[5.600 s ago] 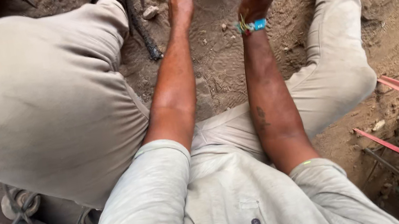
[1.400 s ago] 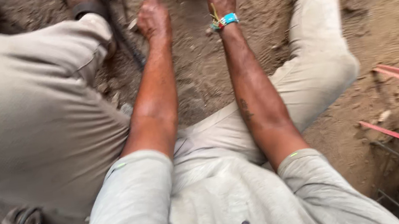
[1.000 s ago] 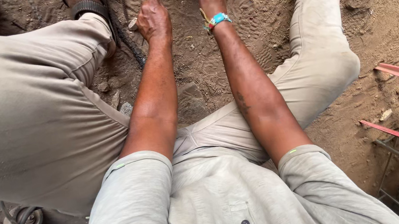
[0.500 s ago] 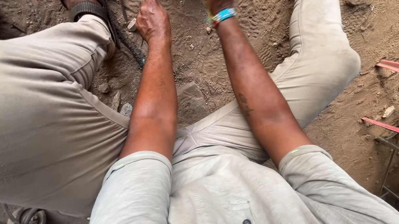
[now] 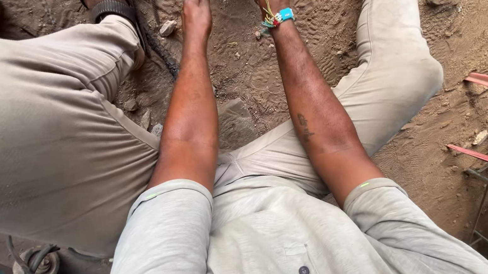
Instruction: The person sits on the ground and uses a hammer and a metal rod to strike a gear component. They repeatedly hit the gear to adjust or separate parts, occasionally pausing to inspect the metal rod and the gear.
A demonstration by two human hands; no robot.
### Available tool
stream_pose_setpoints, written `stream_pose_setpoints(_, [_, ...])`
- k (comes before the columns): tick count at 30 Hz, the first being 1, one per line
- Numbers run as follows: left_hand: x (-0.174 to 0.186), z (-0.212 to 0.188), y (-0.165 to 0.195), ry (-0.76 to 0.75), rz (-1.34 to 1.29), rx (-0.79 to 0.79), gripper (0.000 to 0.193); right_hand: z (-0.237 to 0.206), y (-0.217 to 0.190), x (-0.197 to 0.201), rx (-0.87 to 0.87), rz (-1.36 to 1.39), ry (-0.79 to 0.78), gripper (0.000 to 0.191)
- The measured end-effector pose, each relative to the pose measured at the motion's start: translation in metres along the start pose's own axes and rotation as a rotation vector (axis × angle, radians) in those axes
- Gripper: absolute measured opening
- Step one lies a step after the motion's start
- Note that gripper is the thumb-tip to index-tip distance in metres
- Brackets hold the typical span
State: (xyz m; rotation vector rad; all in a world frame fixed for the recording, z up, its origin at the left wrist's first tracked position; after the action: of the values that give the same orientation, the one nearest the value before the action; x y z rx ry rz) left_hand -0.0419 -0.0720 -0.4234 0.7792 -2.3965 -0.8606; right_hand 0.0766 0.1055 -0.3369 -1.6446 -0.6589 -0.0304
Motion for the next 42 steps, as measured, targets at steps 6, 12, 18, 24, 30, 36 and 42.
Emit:
stream_pose_setpoints(6, [-0.011, 0.003, -0.015, -0.146, -0.274, 0.228, 0.043, -0.002, 0.003, 0.004, 0.103, -0.168, 0.002, 0.063])
stream_pose_setpoints(12, [-0.007, 0.012, -0.016, -0.112, -0.229, 0.138, 0.055, 0.0, -0.028, 0.022, 0.563, -0.108, 0.272, 0.061])
stream_pose_setpoints(18, [-0.005, 0.021, -0.022, -0.07, -0.163, 0.131, 0.054, 0.0, 0.007, -0.012, 0.307, -0.457, 0.038, 0.059])
stream_pose_setpoints(24, [0.004, 0.016, -0.007, -0.062, -0.196, -0.024, 0.063, -0.003, -0.011, -0.01, 0.365, -0.402, 0.029, 0.072])
stream_pose_setpoints(30, [-0.002, 0.018, -0.014, -0.07, -0.173, 0.11, 0.061, -0.012, -0.041, -0.002, 0.55, -0.203, 0.203, 0.069])
stream_pose_setpoints(36, [0.002, 0.016, -0.013, -0.084, -0.181, 0.138, 0.058, -0.011, 0.044, -0.017, -0.148, -0.481, -0.091, 0.072])
stream_pose_setpoints(42, [-0.004, 0.012, -0.013, -0.111, -0.188, 0.149, 0.048, -0.012, 0.037, -0.007, -0.095, -0.174, 0.036, 0.071])
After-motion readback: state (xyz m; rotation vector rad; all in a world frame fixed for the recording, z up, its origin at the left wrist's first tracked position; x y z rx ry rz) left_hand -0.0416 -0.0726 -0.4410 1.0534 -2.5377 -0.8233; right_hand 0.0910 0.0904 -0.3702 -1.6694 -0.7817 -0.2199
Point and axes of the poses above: each hand's wrist, its own z-axis towards the middle knuckle, its own x-axis out of the back of the hand, y = z × x, the point moved 9 cm from there along z, towards the middle knuckle, and after that the axes turned 4 degrees about y, right-handed, at the moved point
